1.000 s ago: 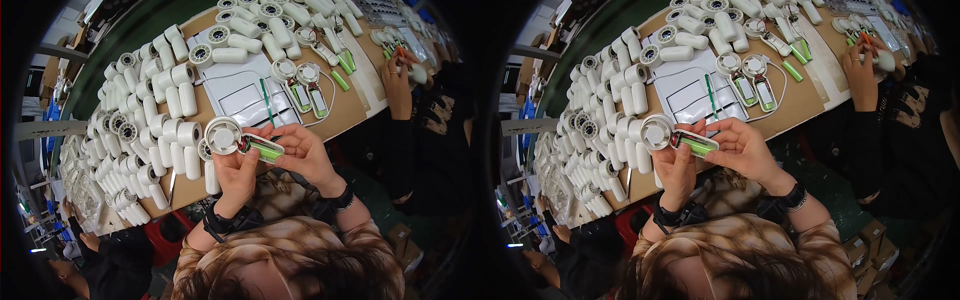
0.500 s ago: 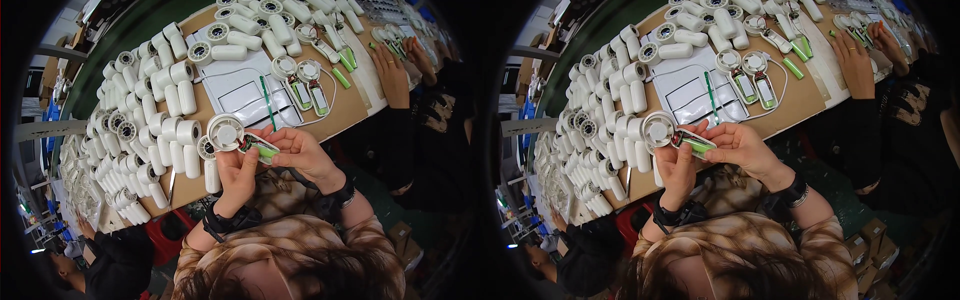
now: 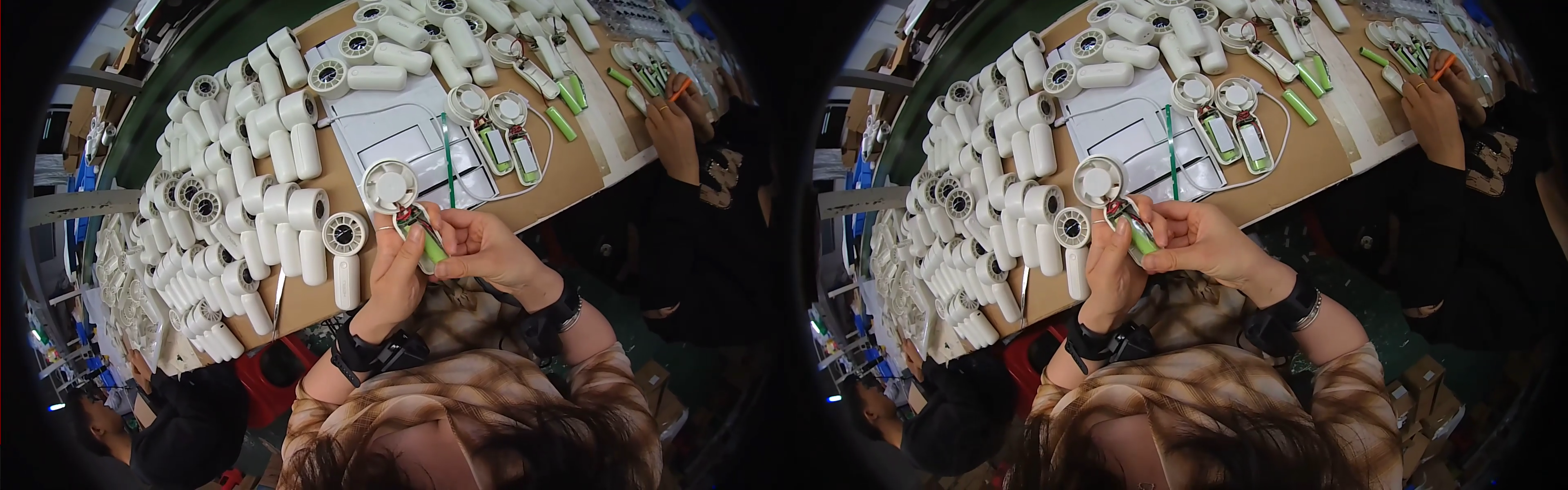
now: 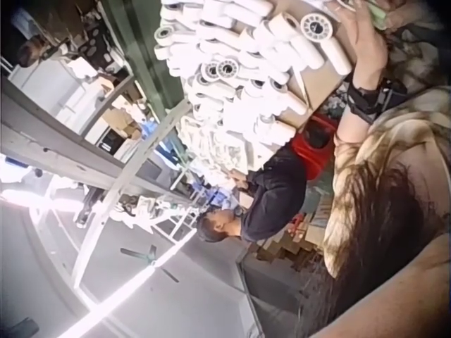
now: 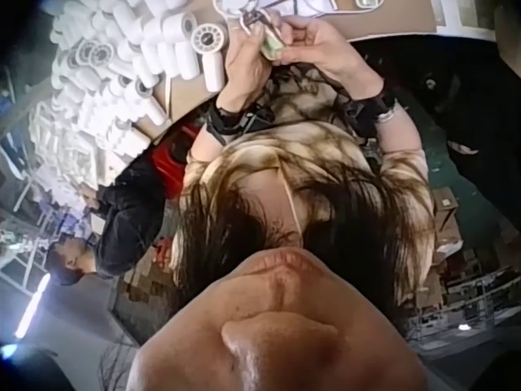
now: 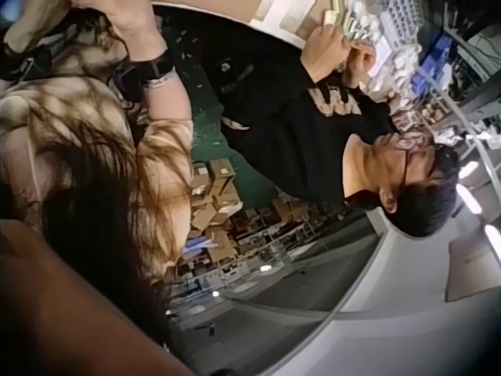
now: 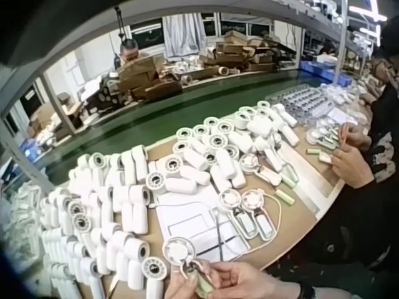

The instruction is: Assembling small electronic components into a circular plastic housing at a factory workbench.

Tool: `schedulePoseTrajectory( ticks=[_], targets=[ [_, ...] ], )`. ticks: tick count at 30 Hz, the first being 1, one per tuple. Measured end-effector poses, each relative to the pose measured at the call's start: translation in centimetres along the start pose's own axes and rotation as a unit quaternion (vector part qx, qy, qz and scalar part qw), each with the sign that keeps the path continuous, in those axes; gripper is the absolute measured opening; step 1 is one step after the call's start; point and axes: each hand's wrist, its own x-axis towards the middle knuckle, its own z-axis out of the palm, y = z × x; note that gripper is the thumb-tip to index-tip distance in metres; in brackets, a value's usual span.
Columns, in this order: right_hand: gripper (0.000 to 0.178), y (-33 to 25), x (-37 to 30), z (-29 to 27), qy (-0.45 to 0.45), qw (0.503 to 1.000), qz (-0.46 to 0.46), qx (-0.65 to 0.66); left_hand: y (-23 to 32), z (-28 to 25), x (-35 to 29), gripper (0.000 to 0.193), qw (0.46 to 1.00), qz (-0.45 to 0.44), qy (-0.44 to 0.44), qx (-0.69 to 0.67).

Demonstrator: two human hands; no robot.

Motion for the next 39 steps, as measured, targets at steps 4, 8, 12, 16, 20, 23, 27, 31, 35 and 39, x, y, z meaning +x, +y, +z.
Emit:
schedulePoseTrajectory(
  ticks=[4,8,12,16,20,23,27,31,35,39],
  targets=[
    [0.042,-0.5,0.0,0.5,-0.011,1.000,0.005,0.002,-0.1,-0.4,-0.1,0.046,1.000,-0.004,-0.006,-0.023],
    [0.042,-0.7,-0.1,0.8,-0.012,0.999,0.019,-0.026,-0.1,-0.6,-0.4,0.048,0.998,0.002,-0.014,0.064],
    [0.046,-1.6,-0.2,1.3,-0.019,0.995,0.061,-0.081,0.6,-0.8,-0.4,0.048,0.999,-0.020,-0.036,0.027],
    [0.053,-3.1,-0.8,3.1,0.076,0.908,-0.002,-0.413,1.2,-1.2,-0.1,0.049,0.998,-0.061,-0.027,0.017],
    [0.057,-1.6,-0.7,3.4,0.115,0.884,-0.127,-0.435,1.3,-1.3,0.1,0.046,0.995,-0.081,-0.054,-0.029],
    [0.062,0.3,-0.1,2.3,0.083,0.821,-0.363,-0.433,1.4,-0.8,0.2,0.044,0.996,-0.086,-0.028,-0.010],
    [0.061,0.5,0.1,1.4,0.045,0.773,-0.368,-0.515,1.6,-0.5,0.3,0.043,0.995,-0.099,-0.007,-0.019],
    [0.054,1.1,0.1,1.8,0.086,0.868,-0.279,-0.401,1.1,-1.2,0.7,0.043,0.990,-0.116,-0.009,-0.079],
    [0.035,1.2,0.2,2.3,0.094,0.905,-0.288,-0.300,1.6,-0.6,0.6,0.043,0.988,-0.121,0.000,-0.093],
    [0.028,0.7,0.1,2.5,0.078,0.854,-0.314,-0.408,1.9,-0.7,0.5,0.041,0.992,-0.106,-0.010,-0.064]
  ],
)
